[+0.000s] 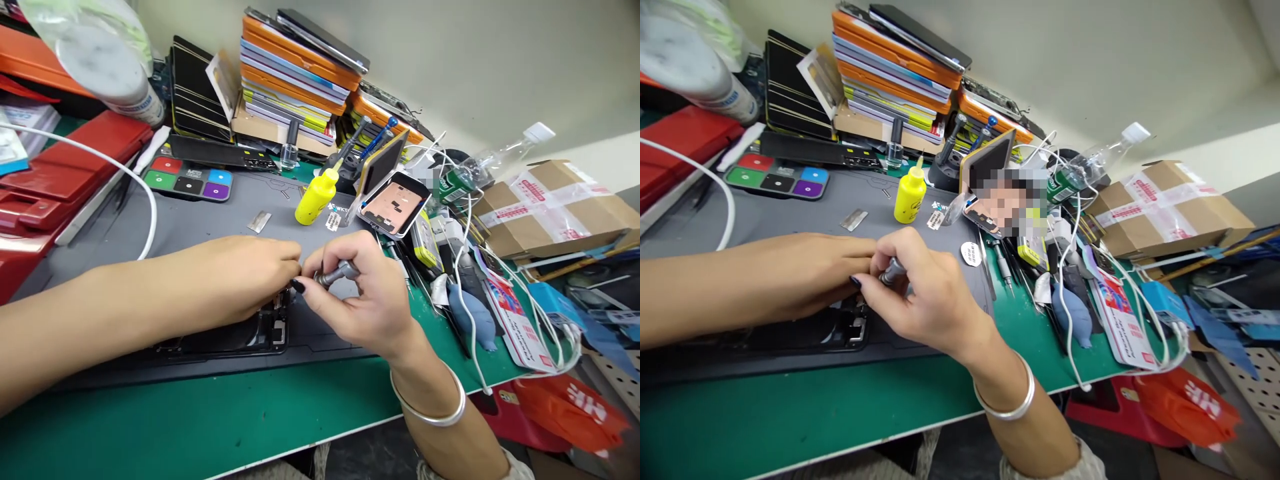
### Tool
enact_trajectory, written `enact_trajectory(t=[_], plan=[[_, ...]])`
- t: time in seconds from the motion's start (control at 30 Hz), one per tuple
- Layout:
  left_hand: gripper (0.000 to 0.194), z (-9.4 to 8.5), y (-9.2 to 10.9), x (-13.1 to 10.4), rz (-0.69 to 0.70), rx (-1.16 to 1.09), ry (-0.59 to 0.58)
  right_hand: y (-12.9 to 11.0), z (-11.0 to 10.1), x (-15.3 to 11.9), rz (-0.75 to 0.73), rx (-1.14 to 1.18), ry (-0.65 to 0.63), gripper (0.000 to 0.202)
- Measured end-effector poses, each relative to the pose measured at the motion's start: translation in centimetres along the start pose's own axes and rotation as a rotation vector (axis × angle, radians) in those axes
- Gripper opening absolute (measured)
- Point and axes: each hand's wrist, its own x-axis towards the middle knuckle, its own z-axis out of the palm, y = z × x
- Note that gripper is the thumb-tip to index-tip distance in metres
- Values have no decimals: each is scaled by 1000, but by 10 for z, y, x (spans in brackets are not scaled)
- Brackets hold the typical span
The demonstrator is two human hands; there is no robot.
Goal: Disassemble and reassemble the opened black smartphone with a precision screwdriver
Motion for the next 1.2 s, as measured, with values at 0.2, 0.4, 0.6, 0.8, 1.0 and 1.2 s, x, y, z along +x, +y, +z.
enact_trajectory(t=[0.2,0.4,0.6,0.8,1.0,1.2], plan=[[27,-10,-3,3,21,62,-84,-2,1,1,-7,-5,5,30],[18,-13,2,6,-7,78,-108,0,1,2,-1,-22,19,29],[20,-18,5,10,-15,63,-146,-6,4,2,-111,-126,-15,33],[13,-24,5,12,-14,118,-170,-9,0,3,-174,-59,-89,46],[12,-26,5,11,-45,143,-191,-10,0,3,-135,-23,-53,43],[12,-28,6,11,-54,165,-182,-4,-1,2,-74,-105,-36,34]])
